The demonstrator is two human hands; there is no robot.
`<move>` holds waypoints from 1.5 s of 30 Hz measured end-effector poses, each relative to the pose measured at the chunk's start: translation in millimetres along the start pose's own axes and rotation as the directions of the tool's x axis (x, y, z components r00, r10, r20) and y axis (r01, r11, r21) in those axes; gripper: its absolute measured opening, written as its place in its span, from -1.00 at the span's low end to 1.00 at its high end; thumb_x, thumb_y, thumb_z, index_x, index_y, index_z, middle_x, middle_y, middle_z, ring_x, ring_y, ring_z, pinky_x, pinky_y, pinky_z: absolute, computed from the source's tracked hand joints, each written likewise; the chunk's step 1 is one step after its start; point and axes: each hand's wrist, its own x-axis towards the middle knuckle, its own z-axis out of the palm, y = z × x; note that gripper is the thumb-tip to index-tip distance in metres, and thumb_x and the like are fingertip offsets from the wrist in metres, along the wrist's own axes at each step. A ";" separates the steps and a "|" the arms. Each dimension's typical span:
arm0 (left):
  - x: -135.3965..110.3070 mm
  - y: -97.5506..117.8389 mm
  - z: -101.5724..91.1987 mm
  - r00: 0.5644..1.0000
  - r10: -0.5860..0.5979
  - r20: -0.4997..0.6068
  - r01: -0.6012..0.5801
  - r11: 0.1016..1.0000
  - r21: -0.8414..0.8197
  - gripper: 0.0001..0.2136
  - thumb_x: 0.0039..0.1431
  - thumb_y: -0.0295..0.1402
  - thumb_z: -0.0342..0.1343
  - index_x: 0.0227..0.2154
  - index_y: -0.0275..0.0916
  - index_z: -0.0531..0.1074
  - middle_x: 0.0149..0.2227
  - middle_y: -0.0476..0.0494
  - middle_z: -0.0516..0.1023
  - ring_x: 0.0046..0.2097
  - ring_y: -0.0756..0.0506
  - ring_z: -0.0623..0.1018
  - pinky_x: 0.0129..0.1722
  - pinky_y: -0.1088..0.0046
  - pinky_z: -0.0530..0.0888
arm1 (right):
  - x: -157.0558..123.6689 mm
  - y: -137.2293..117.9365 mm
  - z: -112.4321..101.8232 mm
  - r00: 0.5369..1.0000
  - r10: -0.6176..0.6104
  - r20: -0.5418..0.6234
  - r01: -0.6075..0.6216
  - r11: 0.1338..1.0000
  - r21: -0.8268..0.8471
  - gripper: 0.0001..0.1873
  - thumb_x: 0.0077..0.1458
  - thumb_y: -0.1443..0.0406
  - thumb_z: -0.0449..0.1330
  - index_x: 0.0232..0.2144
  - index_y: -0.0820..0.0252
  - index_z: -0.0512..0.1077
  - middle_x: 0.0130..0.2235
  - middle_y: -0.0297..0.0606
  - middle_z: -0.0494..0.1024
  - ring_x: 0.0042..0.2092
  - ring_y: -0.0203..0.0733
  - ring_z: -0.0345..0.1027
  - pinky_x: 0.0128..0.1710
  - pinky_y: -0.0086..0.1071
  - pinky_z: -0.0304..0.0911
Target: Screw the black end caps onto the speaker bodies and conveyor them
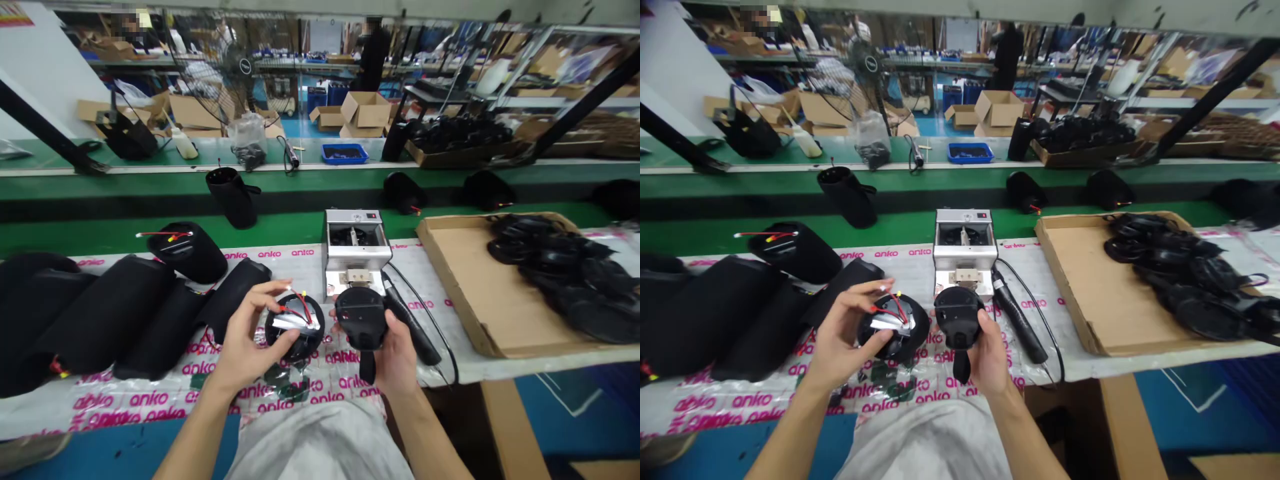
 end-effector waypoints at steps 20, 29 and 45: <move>27.2 50.7 32.0 0.961 0.265 0.084 -0.274 0.853 0.444 -0.81 0.38 -0.58 0.34 -0.08 -0.17 0.59 -0.18 0.01 0.76 -0.16 -0.04 0.70 0.01 0.31 0.50 | 12.6 3.2 5.0 0.915 -0.348 0.206 0.384 0.907 -0.173 -0.52 0.54 0.01 0.21 0.38 -0.07 0.45 0.44 -0.25 0.42 0.50 0.09 0.24 0.62 0.04 0.03; 33.3 53.5 32.7 0.963 0.246 0.112 -0.270 0.850 0.452 -0.83 0.37 -0.59 0.32 -0.15 -0.17 0.57 -0.24 0.03 0.73 -0.19 -0.06 0.66 -0.05 0.29 0.45 | 9.2 -28.3 13.2 0.788 -0.457 0.412 0.600 0.721 -0.346 -0.50 0.53 0.05 0.22 0.42 -0.12 0.45 0.49 -0.31 0.37 0.55 0.00 0.15 0.59 -0.16 0.03; 29.5 48.9 34.8 0.971 0.237 0.034 -0.229 0.877 0.422 -0.83 0.37 -0.58 0.32 -0.14 -0.15 0.56 -0.23 0.01 0.74 -0.18 -0.09 0.66 0.00 0.25 0.47 | 8.9 -22.7 7.6 0.863 -0.301 0.406 0.473 0.763 -0.440 -0.54 0.55 -0.02 0.16 0.38 -0.20 0.44 0.39 -0.33 0.48 0.44 -0.01 0.33 0.47 -0.15 0.25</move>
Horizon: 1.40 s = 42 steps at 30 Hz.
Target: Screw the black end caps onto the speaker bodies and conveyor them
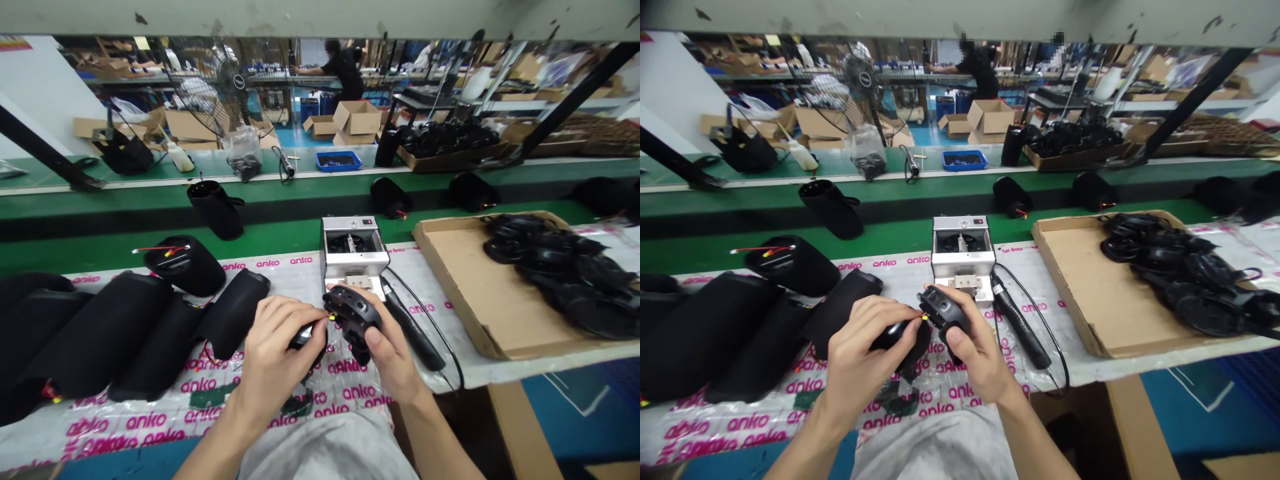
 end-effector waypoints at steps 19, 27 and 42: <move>3.0 8.1 7.9 0.997 -0.072 0.003 0.072 0.997 0.016 -0.80 0.35 -0.56 0.21 -0.32 -0.16 0.35 -0.29 -0.04 0.59 -0.21 -0.11 0.58 -0.10 0.28 0.47 | -12.8 7.8 18.9 0.990 -0.092 -0.104 0.089 0.995 -0.031 -0.44 0.46 -0.08 0.24 0.39 -0.17 0.42 0.39 -0.23 0.41 0.44 0.15 0.26 0.46 -0.03 0.27; -3.7 -3.2 -18.7 0.979 -0.167 0.119 0.182 0.974 -0.133 -0.93 0.47 -0.43 0.23 -0.11 -0.12 0.58 0.21 -0.27 0.62 0.23 -0.22 0.65 0.19 0.25 0.58 | 1.6 -12.2 19.2 0.993 -0.107 -0.054 0.096 0.981 -0.169 -0.26 0.27 -0.22 0.43 0.36 -0.26 0.40 0.28 -0.22 0.43 0.30 0.09 0.36 0.34 -0.12 0.34; -30.2 -26.0 -4.8 0.874 -0.474 0.110 0.440 0.671 -0.597 -0.52 0.58 0.08 -0.02 0.25 -0.13 0.52 0.26 -0.30 0.63 0.25 -0.27 0.65 0.26 0.17 0.61 | 2.4 -38.5 43.9 1.000 0.022 -0.016 -0.026 0.904 -0.426 -0.61 0.56 0.04 0.17 0.33 -0.20 0.38 0.17 -0.26 0.44 0.20 -0.01 0.34 0.26 -0.14 0.23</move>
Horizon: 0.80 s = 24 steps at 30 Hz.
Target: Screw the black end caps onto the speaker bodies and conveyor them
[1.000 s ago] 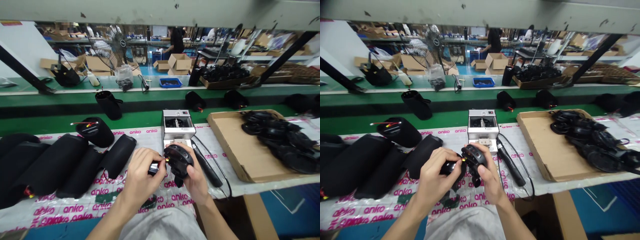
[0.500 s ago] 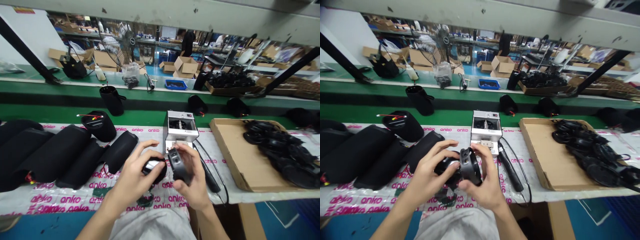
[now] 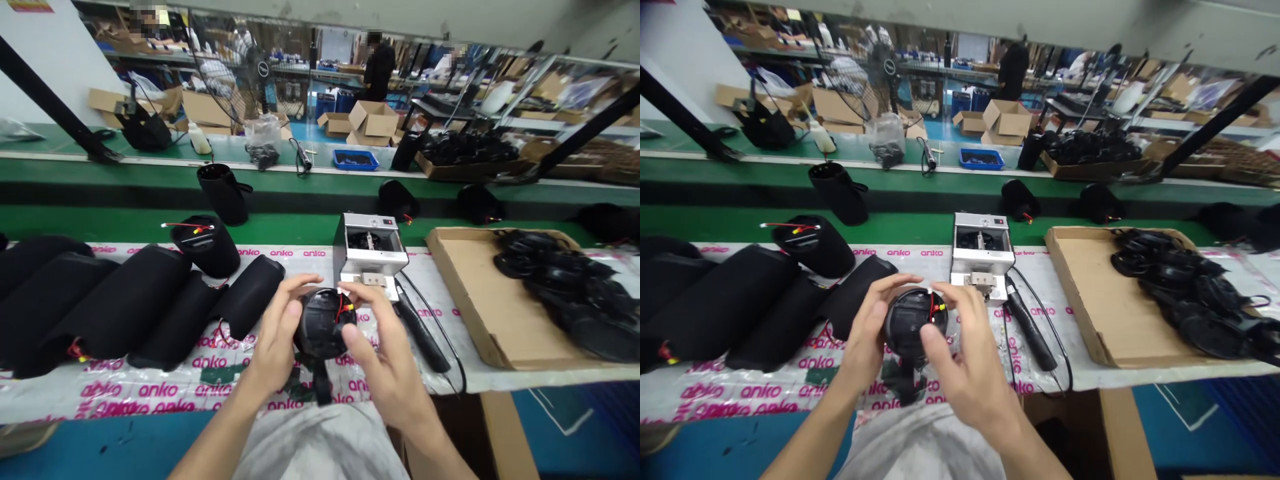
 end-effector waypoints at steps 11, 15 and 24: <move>19.9 -12.4 -4.1 0.986 -0.120 0.113 0.138 0.975 -0.173 -0.70 0.48 -0.06 0.11 -0.16 -0.18 0.57 0.02 -0.25 0.73 0.10 -0.29 0.70 0.20 0.14 0.61 | -10.7 50.1 37.7 0.994 0.089 -0.064 -0.054 0.907 0.417 -0.60 0.54 0.02 0.13 0.30 -0.10 0.41 0.30 -0.22 0.43 0.35 0.05 0.31 0.38 -0.10 0.23; 20.2 -12.9 -3.3 0.986 -0.137 0.092 0.150 0.977 -0.149 -0.74 0.46 -0.09 0.15 -0.21 -0.17 0.55 0.04 -0.26 0.73 0.10 -0.28 0.70 0.22 0.13 0.59 | -12.5 54.4 54.4 0.987 0.104 -0.121 -0.022 0.839 0.544 -0.57 0.53 -0.01 0.09 0.31 -0.09 0.40 0.35 -0.23 0.41 0.42 0.04 0.25 0.46 -0.09 0.19; -5.4 -32.9 -14.7 0.980 0.016 0.200 0.019 0.986 -0.168 -0.35 0.42 0.27 0.10 0.25 -0.15 0.52 0.32 -0.36 0.58 0.35 -0.38 0.57 0.37 0.10 0.50 | -5.7 59.1 64.9 0.963 0.077 -0.257 0.093 0.803 0.589 -0.61 0.45 0.02 0.26 0.19 0.01 0.47 0.22 -0.18 0.52 0.29 0.00 0.42 0.32 -0.15 0.38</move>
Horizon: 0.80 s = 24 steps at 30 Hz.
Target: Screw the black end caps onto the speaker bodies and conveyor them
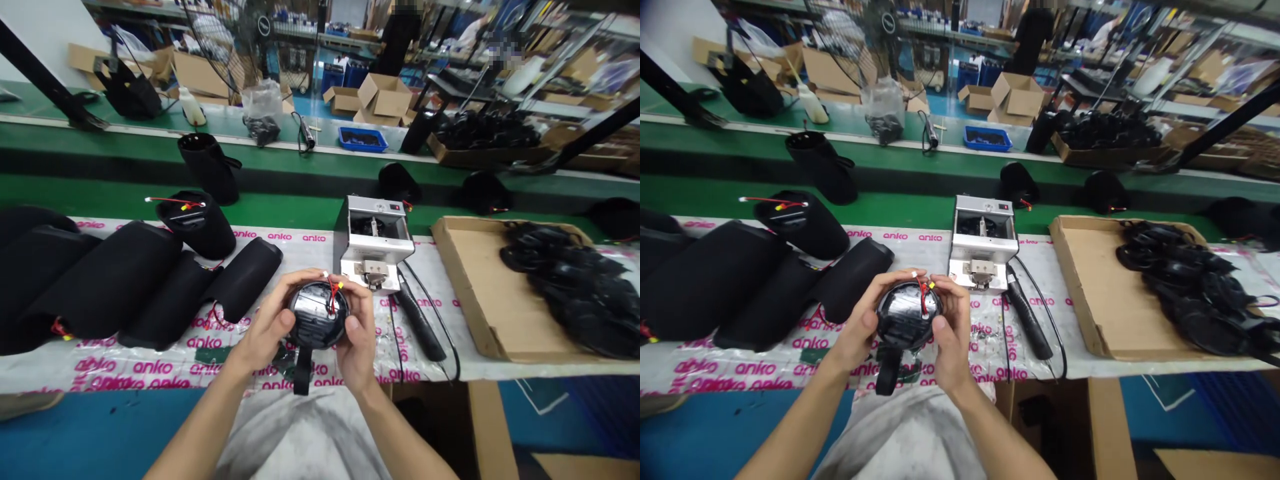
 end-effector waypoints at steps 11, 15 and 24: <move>-18.1 -11.3 -17.6 0.996 0.013 0.087 -0.039 0.951 0.306 0.04 0.03 0.24 0.47 0.53 -0.04 0.29 0.50 -0.35 0.43 0.48 -0.47 0.47 0.52 0.02 0.39 | 8.0 -9.4 -20.8 0.998 0.058 0.019 -0.056 0.995 -0.088 -0.72 0.43 0.09 0.37 0.10 -0.03 0.69 0.11 -0.26 0.68 0.15 -0.09 0.58 0.22 -0.31 0.45; -17.7 1.3 -37.5 0.987 0.067 0.147 -0.125 0.893 0.433 -0.06 0.07 -0.07 0.59 0.50 0.03 0.36 0.44 -0.29 0.52 0.43 -0.42 0.55 0.48 0.04 0.46 | 3.8 -13.8 -29.0 0.991 0.124 0.049 -0.118 0.987 -0.104 -0.72 0.46 0.10 0.35 0.14 -0.11 0.69 0.15 -0.32 0.70 0.18 -0.14 0.59 0.22 -0.37 0.45; -10.4 10.1 -33.0 0.985 0.087 0.150 -0.131 0.938 0.322 -0.10 0.02 -0.20 0.66 0.43 0.06 0.42 0.42 -0.25 0.54 0.42 -0.33 0.56 0.50 0.17 0.42 | -10.0 -15.9 -28.5 0.990 0.128 0.066 -0.118 0.984 -0.137 -0.63 0.55 0.05 0.25 0.29 -0.18 0.59 0.35 -0.33 0.56 0.39 -0.08 0.43 0.46 -0.24 0.31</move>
